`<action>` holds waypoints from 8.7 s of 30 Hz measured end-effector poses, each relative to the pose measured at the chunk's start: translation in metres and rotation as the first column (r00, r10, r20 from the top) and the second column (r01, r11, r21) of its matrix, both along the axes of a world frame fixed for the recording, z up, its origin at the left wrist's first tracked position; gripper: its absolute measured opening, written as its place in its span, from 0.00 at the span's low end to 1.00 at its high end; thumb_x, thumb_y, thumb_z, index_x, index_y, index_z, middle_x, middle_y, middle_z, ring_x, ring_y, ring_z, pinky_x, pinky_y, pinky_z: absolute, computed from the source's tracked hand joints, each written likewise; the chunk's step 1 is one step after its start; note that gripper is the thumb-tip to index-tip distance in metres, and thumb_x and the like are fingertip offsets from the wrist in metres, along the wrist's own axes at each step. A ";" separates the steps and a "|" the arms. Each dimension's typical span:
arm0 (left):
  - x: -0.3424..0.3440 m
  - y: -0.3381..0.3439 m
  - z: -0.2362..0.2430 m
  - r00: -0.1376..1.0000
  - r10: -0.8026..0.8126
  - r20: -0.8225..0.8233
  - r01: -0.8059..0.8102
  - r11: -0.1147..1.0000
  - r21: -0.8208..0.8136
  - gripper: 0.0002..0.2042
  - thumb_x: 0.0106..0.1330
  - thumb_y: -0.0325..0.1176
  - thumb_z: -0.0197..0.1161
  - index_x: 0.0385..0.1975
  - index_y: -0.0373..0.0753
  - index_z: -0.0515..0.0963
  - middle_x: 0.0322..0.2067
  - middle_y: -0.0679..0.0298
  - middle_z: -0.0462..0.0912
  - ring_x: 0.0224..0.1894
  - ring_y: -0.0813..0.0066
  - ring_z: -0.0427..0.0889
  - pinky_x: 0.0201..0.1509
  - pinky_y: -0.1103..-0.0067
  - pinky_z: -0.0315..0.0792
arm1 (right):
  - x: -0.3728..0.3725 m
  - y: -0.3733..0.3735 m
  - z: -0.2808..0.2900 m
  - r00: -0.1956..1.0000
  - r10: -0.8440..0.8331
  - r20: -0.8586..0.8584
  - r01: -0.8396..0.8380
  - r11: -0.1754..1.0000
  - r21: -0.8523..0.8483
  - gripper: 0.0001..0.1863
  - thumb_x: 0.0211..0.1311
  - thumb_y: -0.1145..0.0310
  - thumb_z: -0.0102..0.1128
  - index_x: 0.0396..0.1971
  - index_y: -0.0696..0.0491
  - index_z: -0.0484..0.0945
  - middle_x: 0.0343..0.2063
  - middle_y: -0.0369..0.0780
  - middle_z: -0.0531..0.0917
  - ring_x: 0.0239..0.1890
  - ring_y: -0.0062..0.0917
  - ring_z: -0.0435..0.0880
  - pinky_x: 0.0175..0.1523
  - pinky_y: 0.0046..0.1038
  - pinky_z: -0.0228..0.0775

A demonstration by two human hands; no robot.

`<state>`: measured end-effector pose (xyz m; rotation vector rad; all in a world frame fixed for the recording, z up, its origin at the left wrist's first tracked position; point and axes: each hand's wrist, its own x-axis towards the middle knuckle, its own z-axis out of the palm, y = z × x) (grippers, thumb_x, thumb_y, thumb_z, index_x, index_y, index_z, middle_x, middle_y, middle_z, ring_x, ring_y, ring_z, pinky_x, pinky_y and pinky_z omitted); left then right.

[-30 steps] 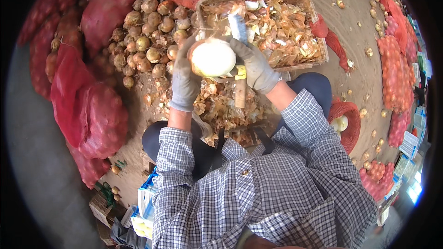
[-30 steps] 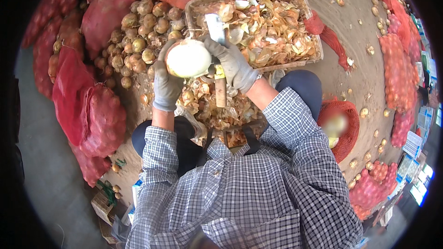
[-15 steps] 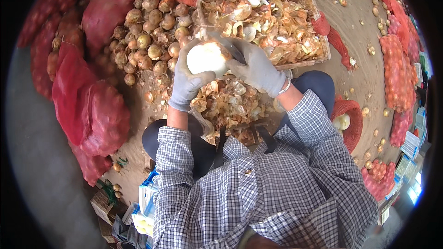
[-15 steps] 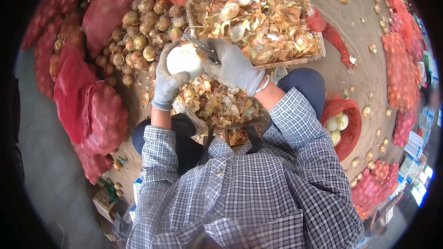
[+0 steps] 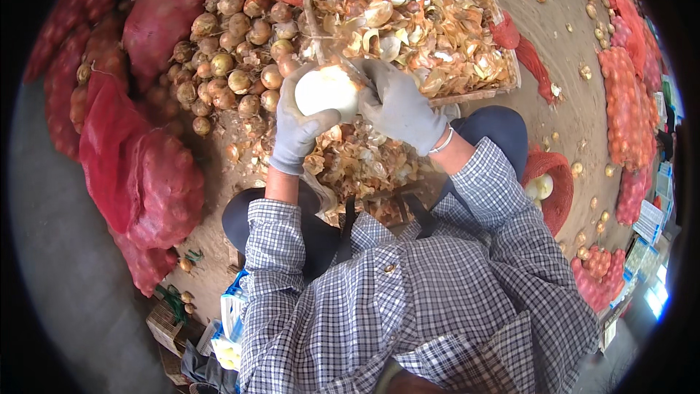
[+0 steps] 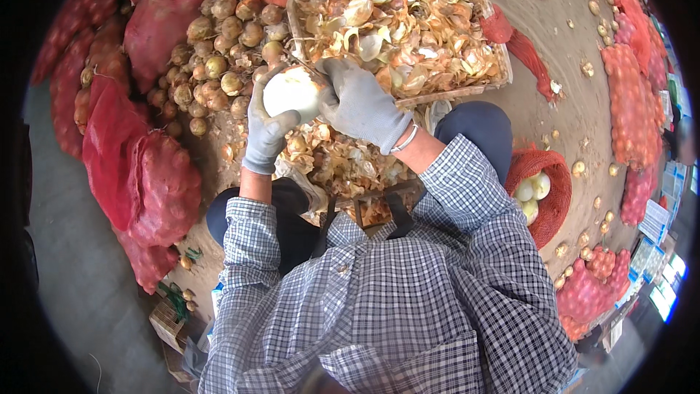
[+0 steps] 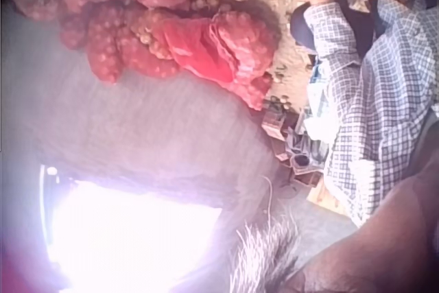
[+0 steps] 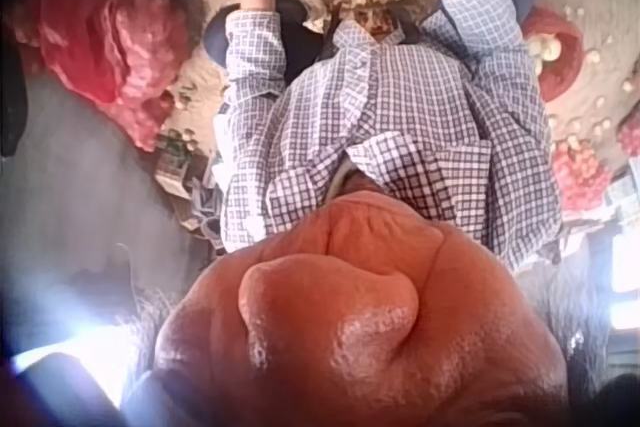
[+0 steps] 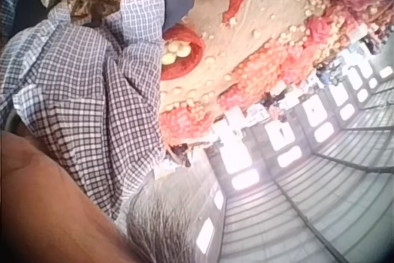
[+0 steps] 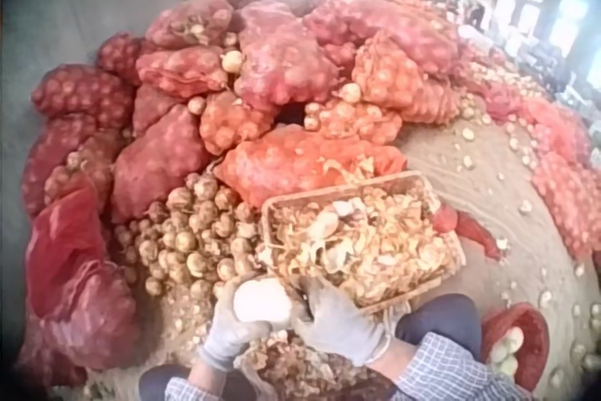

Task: The person sits on the floor and peels onions one by one using a small knife. They remove the outer layers and place the peeled onions into a nearby basket while discarding the skins into a separate container.

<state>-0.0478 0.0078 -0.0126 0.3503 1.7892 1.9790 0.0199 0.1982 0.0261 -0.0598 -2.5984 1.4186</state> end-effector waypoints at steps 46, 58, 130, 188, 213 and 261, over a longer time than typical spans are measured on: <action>-0.001 -0.021 -0.017 0.869 -0.240 0.432 -0.027 0.850 0.526 0.49 0.51 0.67 0.71 0.66 0.38 0.66 0.64 0.54 0.71 0.65 0.58 0.72 0.70 0.62 0.67 | -0.009 0.009 -0.025 0.882 0.282 0.378 0.281 0.328 -0.902 0.20 0.66 0.66 0.63 0.53 0.62 0.75 0.31 0.41 0.85 0.21 0.21 0.84 0.20 0.19 0.75; 0.002 -0.005 -0.007 0.991 0.097 0.091 -0.100 0.994 0.031 0.44 0.53 0.36 0.73 0.67 0.26 0.55 0.52 0.51 0.76 0.51 0.64 0.82 0.55 0.72 0.78 | -0.014 0.000 -0.028 0.992 -0.019 0.128 0.052 0.964 -0.261 0.23 0.59 0.65 0.73 0.51 0.58 0.78 0.34 0.38 0.85 0.30 0.19 0.85 0.32 0.20 0.78; 0.008 0.007 -0.019 0.901 -0.291 0.321 0.233 0.950 0.206 0.49 0.42 0.40 0.79 0.67 0.29 0.63 0.56 0.53 0.77 0.56 0.63 0.79 0.61 0.72 0.74 | -0.002 0.041 -0.002 0.871 0.160 0.465 0.171 0.789 -0.590 0.21 0.70 0.67 0.58 0.61 0.55 0.74 0.42 0.36 0.86 0.26 0.14 0.81 0.28 0.18 0.75; -0.034 -0.192 0.016 0.989 0.143 0.024 -0.093 0.749 -0.656 0.27 0.62 0.36 0.71 0.59 0.30 0.73 0.48 0.58 0.82 0.49 0.73 0.80 0.54 0.78 0.75 | -0.005 0.015 -0.172 0.719 -0.314 0.621 0.693 0.400 -0.600 0.07 0.69 0.73 0.57 0.43 0.59 0.77 0.27 0.39 0.83 0.21 0.23 0.80 0.24 0.26 0.70; -0.208 -0.056 -0.250 0.959 0.030 0.283 0.125 0.849 -0.513 0.56 0.40 0.23 0.83 0.68 0.27 0.48 0.55 0.47 0.75 0.52 0.60 0.81 0.54 0.69 0.81 | 0.006 -0.005 -0.189 0.662 -0.396 0.636 0.715 0.588 -0.378 0.05 0.70 0.71 0.56 0.41 0.56 0.74 0.25 0.35 0.80 0.20 0.16 0.77 0.20 0.18 0.67; 0.034 -0.006 -0.107 0.999 0.049 0.007 -0.045 0.964 -0.263 0.41 0.54 0.40 0.76 0.63 0.30 0.60 0.52 0.54 0.73 0.50 0.69 0.77 0.53 0.76 0.77 | 0.062 -0.033 -0.113 0.869 -0.088 0.486 -0.086 0.942 0.325 0.11 0.67 0.66 0.49 0.42 0.55 0.77 0.29 0.51 0.84 0.33 0.47 0.86 0.36 0.46 0.77</action>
